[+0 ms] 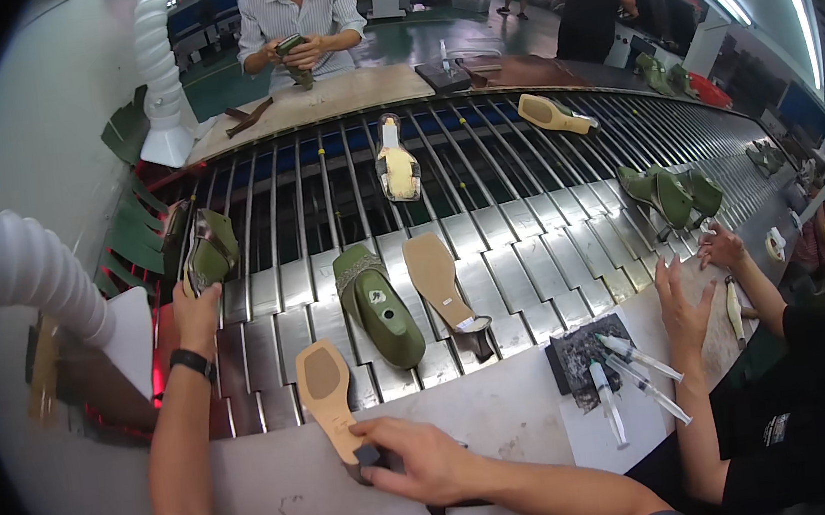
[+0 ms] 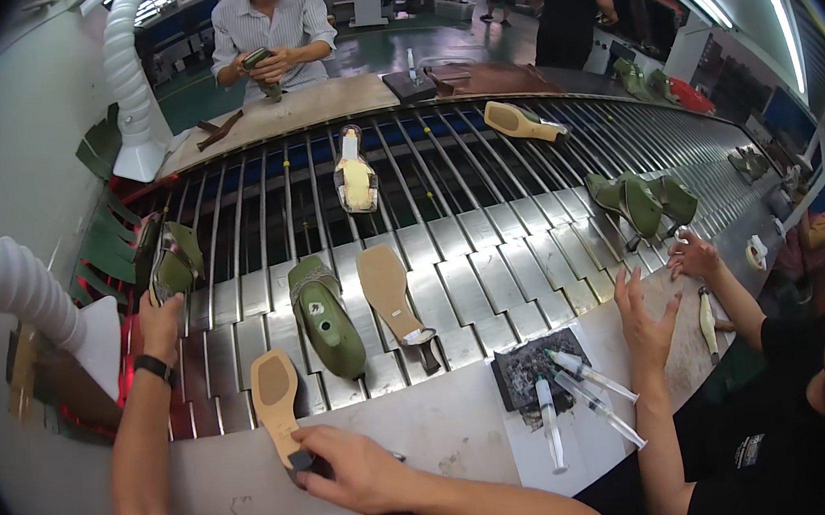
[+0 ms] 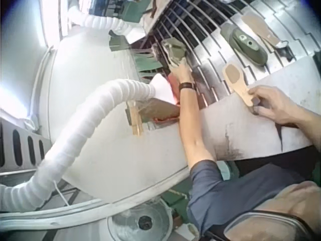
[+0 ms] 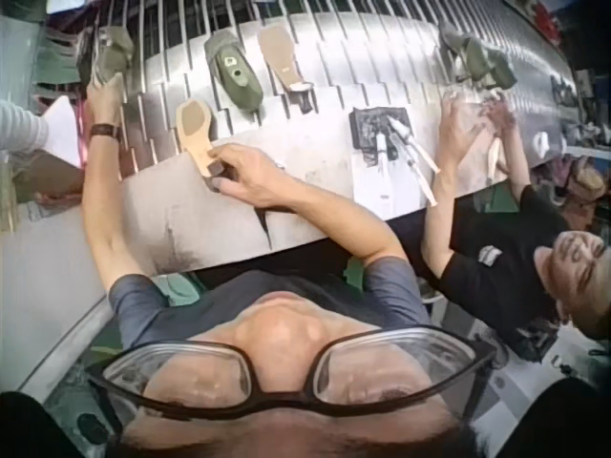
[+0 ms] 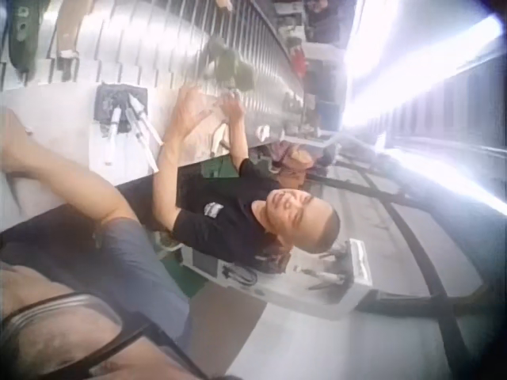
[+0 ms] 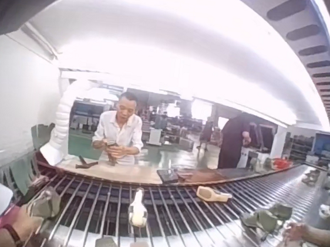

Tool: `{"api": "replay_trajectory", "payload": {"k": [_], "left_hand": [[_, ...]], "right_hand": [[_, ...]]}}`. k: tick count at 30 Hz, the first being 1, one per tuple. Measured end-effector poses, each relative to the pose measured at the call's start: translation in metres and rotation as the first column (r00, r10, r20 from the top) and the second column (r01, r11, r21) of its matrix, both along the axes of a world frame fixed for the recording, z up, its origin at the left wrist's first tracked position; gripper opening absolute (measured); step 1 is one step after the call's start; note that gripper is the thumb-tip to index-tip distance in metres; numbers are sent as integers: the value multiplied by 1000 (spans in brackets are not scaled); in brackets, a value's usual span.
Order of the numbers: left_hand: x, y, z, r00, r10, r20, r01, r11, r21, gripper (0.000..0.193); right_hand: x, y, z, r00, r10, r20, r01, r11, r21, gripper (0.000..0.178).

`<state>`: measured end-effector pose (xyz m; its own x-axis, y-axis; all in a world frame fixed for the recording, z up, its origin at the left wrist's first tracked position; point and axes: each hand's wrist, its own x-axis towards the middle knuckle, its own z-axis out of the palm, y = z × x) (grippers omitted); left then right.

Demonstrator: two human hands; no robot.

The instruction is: The person assembles high-heeled shoes on a conveyor line by fitting soles onto shoe lasts by hand, injecting adhesive along the seams using a syringe, and tapping the edges and heels with a hammer.

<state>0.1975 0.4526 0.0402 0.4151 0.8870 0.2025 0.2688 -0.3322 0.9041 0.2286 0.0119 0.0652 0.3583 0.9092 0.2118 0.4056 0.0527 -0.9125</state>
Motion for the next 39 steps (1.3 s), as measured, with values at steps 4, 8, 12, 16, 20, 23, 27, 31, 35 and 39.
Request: {"api": "replay_trajectory", "payload": {"k": [4,8,12,16,20,23,27,31,35,39], "left_hand": [[-115,-110,21,971,-112,210,112,994,14,69],[-235,-220,47,998,-37,-47,53,916,398,86],[-310,-282,48,920,120,-373,142,785,603,105],[-340,-299,45,947,-48,-318,236,777,584,95],[-339,-289,12,1000,-20,-5,20,864,504,80],[-340,-284,-13,1000,6,0,-5,811,585,61],[-339,-290,-14,996,78,43,-88,791,606,55],[-342,-288,-20,997,60,47,-76,782,619,56],[-345,-286,-21,997,27,73,-63,819,570,58],[-348,-287,-25,995,32,100,-79,849,522,56]], "right_hand": [[1,-3,11,994,-59,-88,51,995,-83,43],[-1,-1,-13,987,-81,-142,79,997,-20,33],[-23,1,5,847,-162,-507,74,979,-189,30],[-117,-22,16,714,-207,-669,155,978,-138,37],[-138,-36,-8,931,-313,-185,336,936,105,35],[-116,-54,-12,897,-345,275,332,939,94,31],[-115,-69,-7,835,-193,516,270,960,-78,38],[-118,-37,5,939,-252,-234,291,946,147,31],[-125,-10,7,881,-224,-416,195,975,-111,40],[-130,-4,1,882,-278,-380,265,960,-86,47]]}}
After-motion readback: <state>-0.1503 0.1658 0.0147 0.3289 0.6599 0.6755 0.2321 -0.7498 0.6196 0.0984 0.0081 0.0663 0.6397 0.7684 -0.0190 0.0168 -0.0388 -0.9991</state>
